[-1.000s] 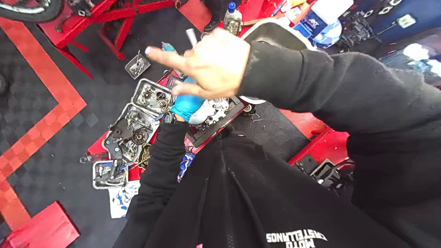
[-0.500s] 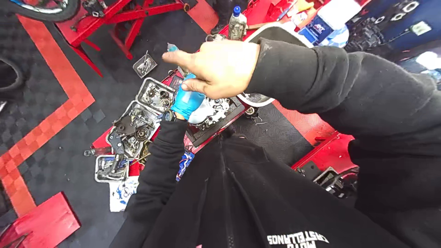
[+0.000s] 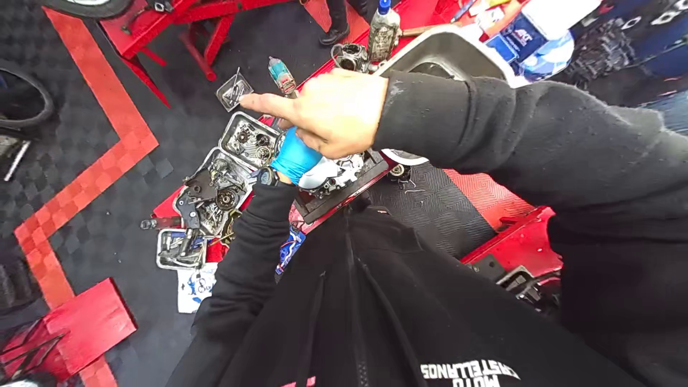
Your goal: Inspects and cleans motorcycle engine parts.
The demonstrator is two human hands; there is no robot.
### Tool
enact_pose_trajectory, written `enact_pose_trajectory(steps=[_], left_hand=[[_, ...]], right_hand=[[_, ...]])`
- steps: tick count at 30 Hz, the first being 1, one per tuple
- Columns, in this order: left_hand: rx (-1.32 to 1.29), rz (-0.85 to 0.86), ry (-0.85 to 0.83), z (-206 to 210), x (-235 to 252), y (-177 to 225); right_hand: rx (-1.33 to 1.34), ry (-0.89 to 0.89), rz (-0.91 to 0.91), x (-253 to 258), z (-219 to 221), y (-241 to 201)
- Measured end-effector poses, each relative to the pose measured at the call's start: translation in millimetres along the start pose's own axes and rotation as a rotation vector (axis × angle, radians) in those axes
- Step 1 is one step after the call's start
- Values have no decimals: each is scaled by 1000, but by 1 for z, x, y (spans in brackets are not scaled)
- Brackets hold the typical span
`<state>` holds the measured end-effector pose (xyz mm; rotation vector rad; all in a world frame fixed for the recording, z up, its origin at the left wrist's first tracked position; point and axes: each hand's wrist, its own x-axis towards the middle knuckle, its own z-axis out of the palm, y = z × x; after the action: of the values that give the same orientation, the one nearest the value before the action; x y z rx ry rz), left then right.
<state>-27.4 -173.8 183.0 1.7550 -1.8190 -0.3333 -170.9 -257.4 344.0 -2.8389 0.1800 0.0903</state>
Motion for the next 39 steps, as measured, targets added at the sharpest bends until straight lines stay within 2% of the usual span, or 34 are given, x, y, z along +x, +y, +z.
enact_pose_trajectory(steps=[3, 6, 8, 10, 12, 14, 17, 20, 23, 25, 30, 33, 37, 39], left_hand=[[-57, 8, -14, 0, 12, 10], [-64, -99, -37, -11, 18, 12], [-52, -90, 19, -15, 17, 5], [-68, -54, 38, -12, 6, -1], [-66, -85, 16, 0, -3, -2], [-55, -41, -2, 3, -4, 5], [-56, -55, -82, -6, 12, 11], [-43, -73, -28, -14, 12, 3], [15, -23, 18, -6, 9, 0], [25, -6, 10, -5, 9, 1], [29, -57, -14, -9, 10, -5], [102, -85, -149, -7, 5, -9], [108, -163, -247, 8, 2, -33], [153, -232, -297, 15, -8, -43]], right_hand=[[-217, -17, 118, 10, -9, 15], [-305, -88, 262, -3, -16, 22], [-173, -90, 208, -10, -15, 13], [-17, -72, 58, -9, -9, 1], [-21, -40, -15, 3, -6, -7], [-151, 0, 30, 17, -10, 0], [-309, 7, 209, 14, -14, 25], [-255, 11, 251, 2, -13, 21], [-158, -4, 169, 7, -9, 13], [-197, -5, 91, 12, -8, 18], [-516, 57, -409, 13, 0, 51], [-558, 54, -604, 22, 0, 60], [-386, -31, -776, 44, 5, 63], [-298, -19, -838, 54, 9, 70]])
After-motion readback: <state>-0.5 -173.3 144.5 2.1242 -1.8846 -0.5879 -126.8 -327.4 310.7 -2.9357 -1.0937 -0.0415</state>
